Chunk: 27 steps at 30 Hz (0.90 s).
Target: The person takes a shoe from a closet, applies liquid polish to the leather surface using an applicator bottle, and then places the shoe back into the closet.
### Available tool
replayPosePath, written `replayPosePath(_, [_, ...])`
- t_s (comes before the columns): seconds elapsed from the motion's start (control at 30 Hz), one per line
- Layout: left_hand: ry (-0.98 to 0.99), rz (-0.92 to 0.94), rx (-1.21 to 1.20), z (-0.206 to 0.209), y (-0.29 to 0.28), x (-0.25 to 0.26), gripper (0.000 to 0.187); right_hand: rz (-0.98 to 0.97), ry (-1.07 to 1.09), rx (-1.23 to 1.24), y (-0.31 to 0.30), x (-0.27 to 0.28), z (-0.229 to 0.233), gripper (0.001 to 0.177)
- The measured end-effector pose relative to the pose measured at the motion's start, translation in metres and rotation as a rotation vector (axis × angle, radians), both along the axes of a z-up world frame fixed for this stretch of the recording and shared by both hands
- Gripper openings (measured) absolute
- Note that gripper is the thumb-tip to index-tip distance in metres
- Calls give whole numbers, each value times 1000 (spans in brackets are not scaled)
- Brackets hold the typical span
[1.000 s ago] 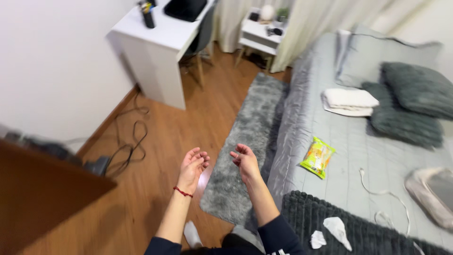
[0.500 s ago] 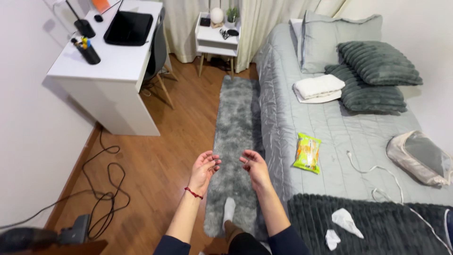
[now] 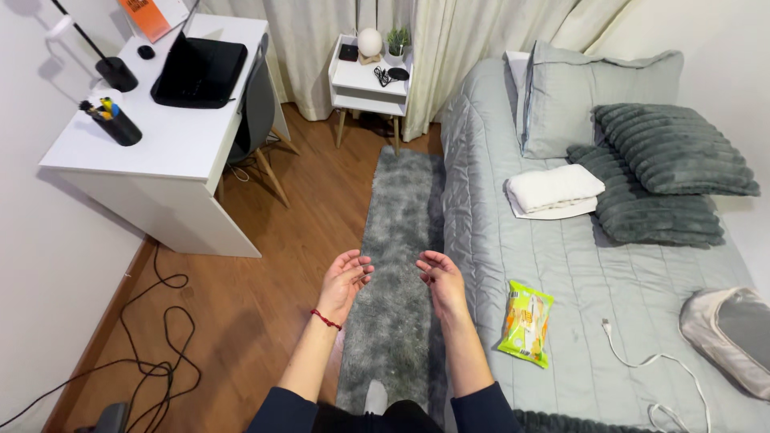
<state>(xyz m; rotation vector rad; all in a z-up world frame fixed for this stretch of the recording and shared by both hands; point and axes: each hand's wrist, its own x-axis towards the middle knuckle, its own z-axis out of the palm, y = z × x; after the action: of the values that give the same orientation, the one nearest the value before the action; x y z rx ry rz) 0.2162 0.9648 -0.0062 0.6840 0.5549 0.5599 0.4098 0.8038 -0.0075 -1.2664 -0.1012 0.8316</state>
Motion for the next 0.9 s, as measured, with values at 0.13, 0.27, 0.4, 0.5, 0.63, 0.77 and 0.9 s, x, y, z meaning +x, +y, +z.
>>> replayPosePath(0.13, [9,-13,-30,-14,34,49,39,35,33,18,30,43,-11,37])
replayPosePath(0.27, [30,-32,-54,-32,75,101,39,82,-24,-26,81,84,-18,28])
replayPosePath(0.4, [43,-49,15,-51,139,158,37,151,-132,-86,147,133,-17,24])
replayPosePath(0.5, [36,-47,-46,-62,190,199,38,175,-206,-102,203,172,-9,22])
replayPosePath(0.63, [56,-45,-59,-61,251,246,39,202,-181,-179,259,212,-5,25])
replayPosePath(0.77, [85,-79,-54,-62,305,287,38,205,-212,-216,306,255,-18,27])
replayPosePath(0.9, [136,-84,-47,-64,344,316,36,245,-242,-269,348,306,-26,24])
